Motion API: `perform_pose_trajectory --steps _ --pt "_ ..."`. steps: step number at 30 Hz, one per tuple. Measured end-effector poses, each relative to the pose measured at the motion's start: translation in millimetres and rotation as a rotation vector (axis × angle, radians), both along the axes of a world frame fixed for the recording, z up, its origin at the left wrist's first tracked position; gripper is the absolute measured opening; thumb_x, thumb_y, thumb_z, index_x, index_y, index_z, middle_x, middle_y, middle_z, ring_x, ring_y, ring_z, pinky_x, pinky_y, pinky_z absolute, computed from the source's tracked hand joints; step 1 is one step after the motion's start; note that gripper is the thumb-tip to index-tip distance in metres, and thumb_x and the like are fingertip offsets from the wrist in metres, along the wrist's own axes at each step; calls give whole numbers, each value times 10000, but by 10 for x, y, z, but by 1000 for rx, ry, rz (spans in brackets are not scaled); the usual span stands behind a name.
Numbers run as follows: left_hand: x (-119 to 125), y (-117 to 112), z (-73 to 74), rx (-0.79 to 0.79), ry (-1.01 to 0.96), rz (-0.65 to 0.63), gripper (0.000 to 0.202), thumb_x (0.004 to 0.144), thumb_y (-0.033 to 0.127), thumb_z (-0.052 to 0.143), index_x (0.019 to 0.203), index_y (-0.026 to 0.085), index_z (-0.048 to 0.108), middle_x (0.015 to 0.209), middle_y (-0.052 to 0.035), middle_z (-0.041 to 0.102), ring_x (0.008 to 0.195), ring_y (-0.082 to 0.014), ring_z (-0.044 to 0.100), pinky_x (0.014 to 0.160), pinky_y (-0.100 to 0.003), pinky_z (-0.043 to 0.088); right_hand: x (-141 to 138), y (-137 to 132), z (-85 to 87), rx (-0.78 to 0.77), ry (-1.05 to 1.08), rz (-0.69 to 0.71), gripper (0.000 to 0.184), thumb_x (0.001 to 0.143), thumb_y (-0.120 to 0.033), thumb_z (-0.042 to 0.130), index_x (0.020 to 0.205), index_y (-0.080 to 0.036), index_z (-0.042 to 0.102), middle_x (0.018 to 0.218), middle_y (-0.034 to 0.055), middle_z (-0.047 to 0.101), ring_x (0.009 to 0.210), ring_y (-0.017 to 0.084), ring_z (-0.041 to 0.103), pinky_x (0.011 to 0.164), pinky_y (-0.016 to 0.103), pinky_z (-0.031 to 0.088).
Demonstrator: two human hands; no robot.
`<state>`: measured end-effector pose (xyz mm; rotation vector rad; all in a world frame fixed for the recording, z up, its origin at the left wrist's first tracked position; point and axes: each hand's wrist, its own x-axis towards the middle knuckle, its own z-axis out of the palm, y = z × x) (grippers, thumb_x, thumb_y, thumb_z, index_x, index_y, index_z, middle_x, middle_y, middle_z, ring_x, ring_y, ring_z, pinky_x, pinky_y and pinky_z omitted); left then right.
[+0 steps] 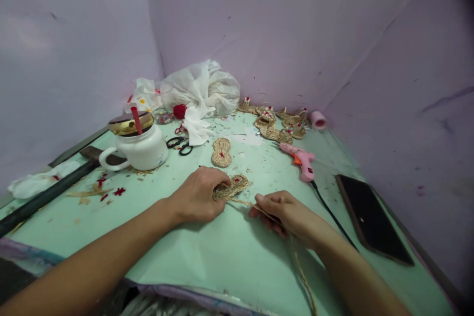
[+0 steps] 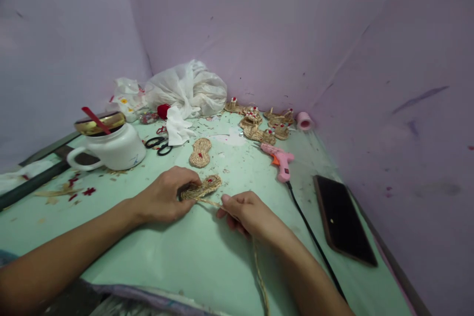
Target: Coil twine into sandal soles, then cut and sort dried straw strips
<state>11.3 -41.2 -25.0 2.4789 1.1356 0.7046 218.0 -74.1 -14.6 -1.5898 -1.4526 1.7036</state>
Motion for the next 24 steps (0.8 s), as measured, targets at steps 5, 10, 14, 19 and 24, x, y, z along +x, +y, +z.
perform_pose_trajectory --steps 5,10,14,19,24 --pt "8 5 15 -16 5 -14 244 625 150 546 857 172 618 830 -49 651 798 -195 578 757 -321 439 84 48 -32 380 -248 88 259 744 -369 550 624 -166 657 474 -10 536 423 93 402 424 221 266" --pt "13 4 7 -52 14 2 207 617 160 557 812 178 623 773 -32 636 730 -176 566 711 -303 437 122 57 -67 989 -557 209 196 794 -320 536 721 -205 677 686 35 663 625 149 563 581 252 353" --pt "24 9 -15 -56 11 -27 192 632 151 549 809 177 618 780 -33 634 729 -171 561 687 -290 425 99 86 -172 989 -575 115 203 784 -335 559 673 -196 656 629 17 650 571 130 548 535 232 336" --pt "38 12 -25 -31 26 -42 164 637 143 537 787 175 597 735 -28 613 684 -160 536 645 -279 401 11 95 -295 997 -630 -2 200 730 -345 604 605 -189 620 593 10 637 556 132 542 523 231 323" --pt "52 -7 1 -22 77 -41 137 659 180 542 786 178 593 720 -28 598 690 -169 535 667 -294 399 -28 76 -339 1084 -715 19 214 725 -318 590 558 -185 572 565 5 618 524 121 528 498 236 285"
